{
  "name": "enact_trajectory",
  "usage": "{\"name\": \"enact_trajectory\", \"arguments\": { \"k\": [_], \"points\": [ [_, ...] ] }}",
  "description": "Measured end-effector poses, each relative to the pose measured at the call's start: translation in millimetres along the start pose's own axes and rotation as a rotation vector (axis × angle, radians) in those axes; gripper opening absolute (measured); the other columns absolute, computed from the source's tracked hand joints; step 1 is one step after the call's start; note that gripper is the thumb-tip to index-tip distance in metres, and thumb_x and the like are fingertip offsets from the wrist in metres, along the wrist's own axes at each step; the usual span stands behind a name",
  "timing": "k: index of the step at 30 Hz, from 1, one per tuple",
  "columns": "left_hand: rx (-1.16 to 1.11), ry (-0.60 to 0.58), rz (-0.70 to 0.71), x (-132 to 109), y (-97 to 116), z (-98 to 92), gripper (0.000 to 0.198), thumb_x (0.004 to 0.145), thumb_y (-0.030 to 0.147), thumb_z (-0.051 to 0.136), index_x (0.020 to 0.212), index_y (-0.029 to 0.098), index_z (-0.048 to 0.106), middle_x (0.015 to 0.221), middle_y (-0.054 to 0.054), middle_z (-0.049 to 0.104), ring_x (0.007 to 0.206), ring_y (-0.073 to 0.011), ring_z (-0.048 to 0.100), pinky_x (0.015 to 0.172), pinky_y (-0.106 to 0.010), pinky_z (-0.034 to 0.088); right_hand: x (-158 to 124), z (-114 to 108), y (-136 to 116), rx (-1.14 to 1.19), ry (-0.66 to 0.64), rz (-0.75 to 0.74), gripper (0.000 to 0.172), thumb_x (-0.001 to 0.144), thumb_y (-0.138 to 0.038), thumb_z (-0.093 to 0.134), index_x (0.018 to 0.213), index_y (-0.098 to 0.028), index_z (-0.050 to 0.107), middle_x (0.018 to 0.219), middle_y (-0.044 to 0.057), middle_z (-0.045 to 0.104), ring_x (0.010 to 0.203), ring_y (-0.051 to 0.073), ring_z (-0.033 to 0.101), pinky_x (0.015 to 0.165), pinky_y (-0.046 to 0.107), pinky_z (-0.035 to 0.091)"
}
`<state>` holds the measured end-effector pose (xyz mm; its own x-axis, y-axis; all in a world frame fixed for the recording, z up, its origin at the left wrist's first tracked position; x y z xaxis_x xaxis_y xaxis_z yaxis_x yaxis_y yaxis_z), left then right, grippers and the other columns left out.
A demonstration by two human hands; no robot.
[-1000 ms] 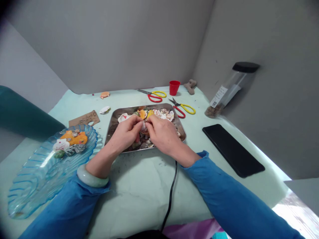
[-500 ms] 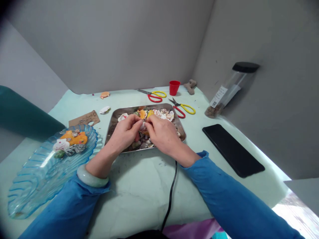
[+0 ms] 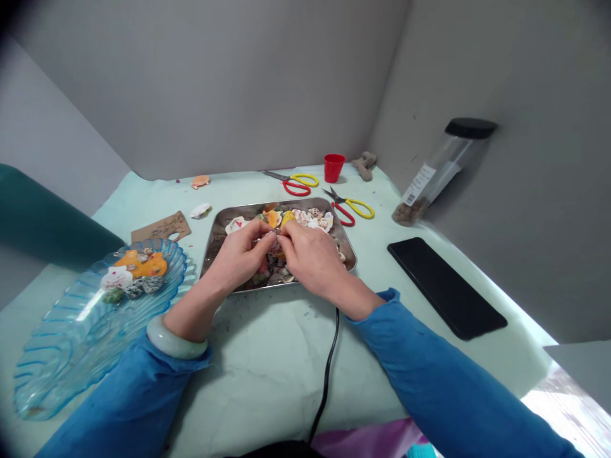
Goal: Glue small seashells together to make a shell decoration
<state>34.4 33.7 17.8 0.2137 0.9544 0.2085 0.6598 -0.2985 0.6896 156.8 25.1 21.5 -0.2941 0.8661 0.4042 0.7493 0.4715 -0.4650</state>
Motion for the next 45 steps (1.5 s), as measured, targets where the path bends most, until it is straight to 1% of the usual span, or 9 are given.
{"name": "enact_trajectory", "arguments": {
  "k": [9,20,25,32,45],
  "points": [
    [0.025,0.005,-0.02,0.6,-1.5,-0.7,0.021,0.084,0.034,0.043,0.087,0.019,0.056,0.066,-0.001,0.061,0.066,-0.015,0.055,0.061,-0.024,0.041,0.0,-0.4,-0.3,-0.001,0.003,-0.007,0.017,0.089,-0.025,0.041,0.078,-0.019,0.052,0.07,0.001,0.059,0.062,0.014,0.05,0.059,0.025,0.031],
    [0.035,0.008,-0.021,0.3,-0.9,-0.5,0.021,0.085,0.034,0.043,0.087,0.019,0.057,0.067,-0.001,0.061,0.068,-0.0156,0.056,0.061,-0.025,0.041,-0.3,0.4,-0.9,-0.012,-0.009,-0.007,0.017,0.09,-0.026,0.04,0.078,-0.019,0.05,0.071,0.001,0.058,0.062,0.014,0.051,0.059,0.025,0.031],
    [0.042,0.0,-0.026,0.1,-1.3,-0.1,0.022,0.085,0.034,0.042,0.089,0.019,0.056,0.063,-0.001,0.06,0.064,-0.0152,0.056,0.061,-0.025,0.041,-0.2,0.5,-1.4,-0.023,-0.017,-0.005,0.017,0.09,-0.026,0.04,0.079,-0.019,0.05,0.071,0.002,0.058,0.062,0.014,0.051,0.059,0.025,0.031],
    [0.02,-0.03,-0.032,-0.2,-1.6,1.8,0.02,0.086,0.035,0.041,0.086,0.019,0.054,0.061,0.001,0.058,0.057,-0.0136,0.055,0.059,-0.024,0.039,-0.1,2.1,-0.6,-0.045,-0.023,-0.016,0.017,0.09,-0.026,0.04,0.079,-0.018,0.051,0.072,0.003,0.059,0.063,0.014,0.051,0.06,0.025,0.031],
    [0.064,-0.033,-0.007,0.8,-2.2,3.4,0.021,0.086,0.034,0.04,0.084,0.019,0.054,0.062,0.0,0.059,0.061,-0.0153,0.056,0.059,-0.024,0.04,-0.1,3.6,-0.4,-0.079,-0.03,-0.036,0.018,0.09,-0.025,0.039,0.08,-0.018,0.051,0.073,0.003,0.06,0.064,0.015,0.051,0.06,0.026,0.031]
  ]
}}
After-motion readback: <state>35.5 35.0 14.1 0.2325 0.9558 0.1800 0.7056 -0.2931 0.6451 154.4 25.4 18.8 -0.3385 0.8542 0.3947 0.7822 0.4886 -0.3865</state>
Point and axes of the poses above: each hand's wrist, its own x-axis towards the middle knuckle, its own z-axis out of the palm, y = z × x, the point moved 6 cm from there along x, towards the middle knuckle
